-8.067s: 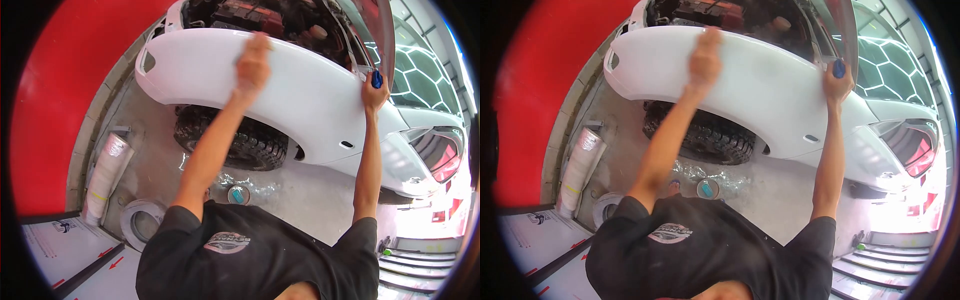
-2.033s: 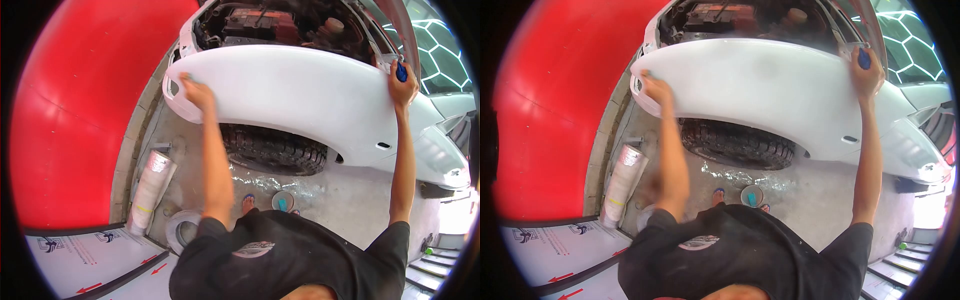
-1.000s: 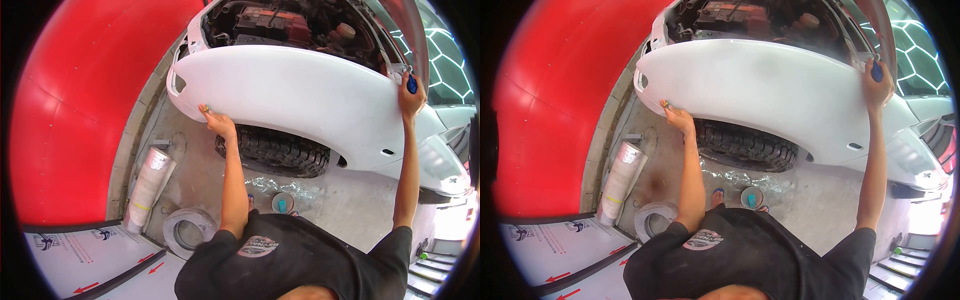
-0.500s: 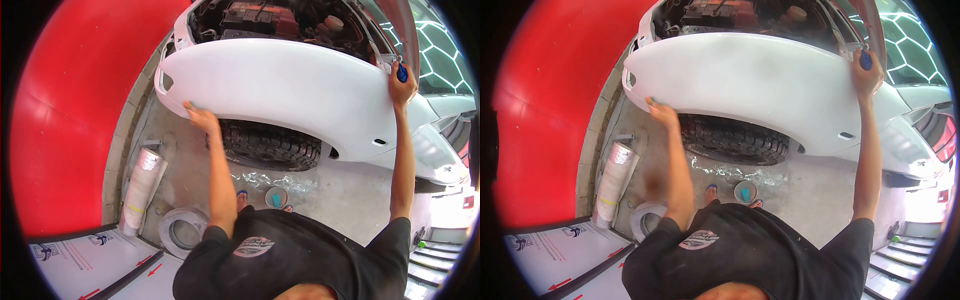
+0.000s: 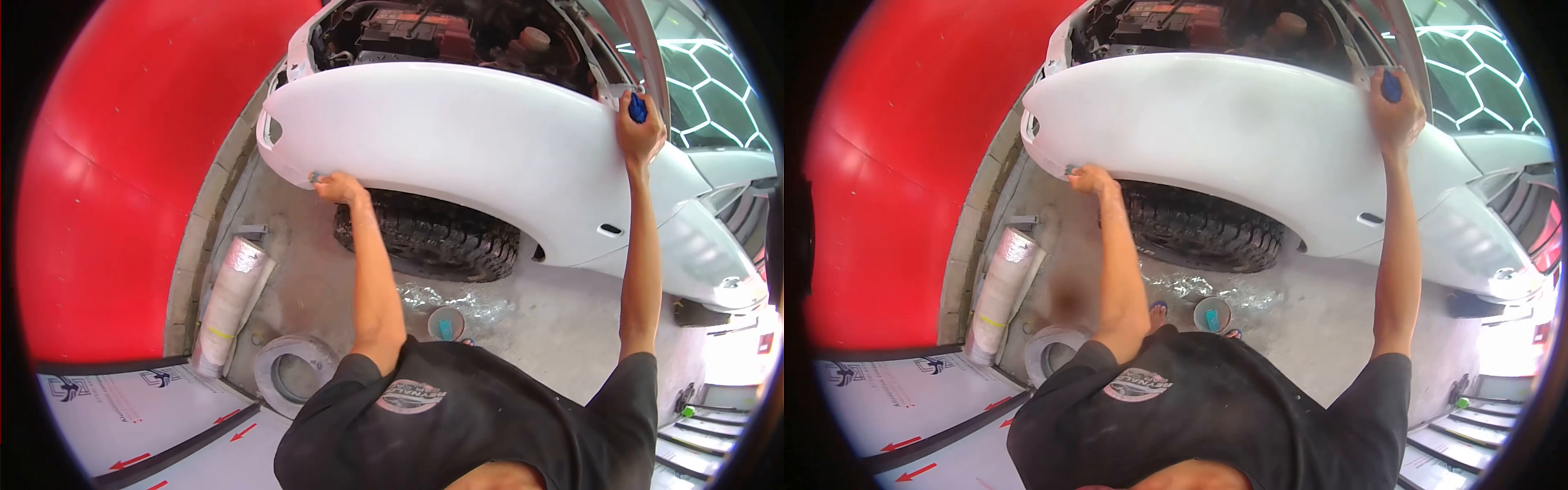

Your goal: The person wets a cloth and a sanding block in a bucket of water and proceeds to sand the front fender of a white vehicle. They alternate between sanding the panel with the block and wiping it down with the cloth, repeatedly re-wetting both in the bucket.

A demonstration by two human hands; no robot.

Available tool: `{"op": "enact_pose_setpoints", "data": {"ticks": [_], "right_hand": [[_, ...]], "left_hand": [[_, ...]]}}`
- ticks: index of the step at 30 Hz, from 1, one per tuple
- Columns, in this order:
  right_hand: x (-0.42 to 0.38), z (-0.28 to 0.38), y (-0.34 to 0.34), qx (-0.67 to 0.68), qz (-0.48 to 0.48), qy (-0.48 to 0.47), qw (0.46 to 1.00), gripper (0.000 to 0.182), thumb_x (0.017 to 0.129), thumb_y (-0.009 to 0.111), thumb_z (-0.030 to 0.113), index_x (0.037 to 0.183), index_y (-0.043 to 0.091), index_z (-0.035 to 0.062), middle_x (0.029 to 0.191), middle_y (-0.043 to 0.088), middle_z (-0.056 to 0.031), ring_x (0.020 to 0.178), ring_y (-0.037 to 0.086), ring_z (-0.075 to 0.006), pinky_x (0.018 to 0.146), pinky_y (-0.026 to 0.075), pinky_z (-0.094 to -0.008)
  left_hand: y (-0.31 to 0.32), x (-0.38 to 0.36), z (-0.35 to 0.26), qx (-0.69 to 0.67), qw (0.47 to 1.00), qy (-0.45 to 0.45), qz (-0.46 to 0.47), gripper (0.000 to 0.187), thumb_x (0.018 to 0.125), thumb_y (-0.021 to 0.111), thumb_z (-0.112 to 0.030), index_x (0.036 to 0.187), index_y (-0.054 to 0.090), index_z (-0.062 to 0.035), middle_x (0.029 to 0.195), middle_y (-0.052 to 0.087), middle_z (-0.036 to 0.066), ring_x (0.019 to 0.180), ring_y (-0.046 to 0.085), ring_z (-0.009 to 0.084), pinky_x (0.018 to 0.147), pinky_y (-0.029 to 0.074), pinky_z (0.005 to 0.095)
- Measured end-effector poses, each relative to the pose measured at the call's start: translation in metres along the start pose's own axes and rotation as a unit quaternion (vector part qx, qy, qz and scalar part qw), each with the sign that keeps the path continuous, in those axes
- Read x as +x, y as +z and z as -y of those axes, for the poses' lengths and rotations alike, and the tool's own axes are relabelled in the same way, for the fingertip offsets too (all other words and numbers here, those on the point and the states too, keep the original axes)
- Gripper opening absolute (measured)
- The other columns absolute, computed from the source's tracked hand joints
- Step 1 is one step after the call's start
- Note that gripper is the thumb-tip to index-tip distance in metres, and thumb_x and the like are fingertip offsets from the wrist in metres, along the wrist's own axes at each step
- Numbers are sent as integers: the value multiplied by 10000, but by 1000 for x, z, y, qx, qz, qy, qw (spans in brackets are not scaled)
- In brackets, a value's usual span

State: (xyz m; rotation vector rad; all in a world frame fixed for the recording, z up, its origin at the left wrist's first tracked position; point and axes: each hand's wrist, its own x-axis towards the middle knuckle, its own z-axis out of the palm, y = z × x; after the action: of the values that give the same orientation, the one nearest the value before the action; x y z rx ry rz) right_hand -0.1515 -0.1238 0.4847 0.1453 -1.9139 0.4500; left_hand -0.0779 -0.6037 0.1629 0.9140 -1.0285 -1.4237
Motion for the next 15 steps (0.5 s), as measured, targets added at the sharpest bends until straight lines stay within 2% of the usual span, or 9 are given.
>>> {"op": "enact_pose_setpoints", "data": {"ticks": [1,2,4,7,8,10,13,14,15], "right_hand": [[-1,5,-2,4,-6,2,1000,315,899,787,408,975,781,103,909,776,-126,847,760,-324,779,569,-409],[-3,6,-2,14,-8,2,1000,305,901,785,404,972,779,108,906,775,-121,845,759,-323,776,568,-409],[-2,7,-4,32,-12,-3,999,285,904,782,396,966,775,118,900,774,-112,840,758,-321,771,567,-408],[0,4,-5,38,-7,-16,999,266,912,775,393,949,760,131,886,770,-102,821,751,-319,766,567,-404],[-1,3,-2,40,-16,-23,999,267,913,774,395,948,757,131,885,769,-101,818,750,-318,766,567,-403],[-2,6,-6,23,2,-7,1000,274,918,765,403,963,755,133,898,767,-103,827,748,-317,764,565,-403],[-2,13,-11,17,18,19,1000,281,921,760,406,968,751,130,908,765,-100,843,749,-317,765,564,-405],[-1,12,-9,26,11,16,999,277,921,759,404,964,750,130,906,764,-98,843,748,-318,764,564,-405],[-2,9,-7,34,6,11,999,274,922,758,402,961,748,131,905,764,-97,843,748,-319,764,563,-405]], "left_hand": [[-4,0,0,23,1000,5,0,371,1101,311,-42,1357,500,147,1271,636,320,1190,648,428,1051,513,497],[-2,-52,-47,34,999,22,-25,376,1098,322,-43,1370,498,149,1304,635,324,1191,652,438,1054,509,501],[6,-105,-20,120,972,193,-65,371,1095,343,-48,1351,522,152,1320,637,329,1185,654,444,1042,506,511],[-11,-65,-34,104,985,135,-9,376,1093,357,-47,1354,544,147,1321,646,332,1211,649,451,1063,500,510],[-15,-32,-37,118,988,95,18,372,1080,379,-26,1365,551,140,1270,672,329,1223,649,456,1086,499,497],[-14,5,-55,127,989,-31,73,393,1058,408,15,1414,531,127,1288,671,333,1278,625,458,1119,486,482],[-15,-86,-71,156,964,203,69,417,1043,434,36,1443,531,101,1390,620,327,1328,595,446,1130,477,482],[-18,-109,-38,114,924,350,106,467,1037,445,39,1501,496,63,1478,559,311,1365,567,422,1144,464,486],[-23,-118,-50,127,900,397,126,453,1035,427,38,1479,508,73,1445,580,322,1337,590,429,1122,477,489]]}}
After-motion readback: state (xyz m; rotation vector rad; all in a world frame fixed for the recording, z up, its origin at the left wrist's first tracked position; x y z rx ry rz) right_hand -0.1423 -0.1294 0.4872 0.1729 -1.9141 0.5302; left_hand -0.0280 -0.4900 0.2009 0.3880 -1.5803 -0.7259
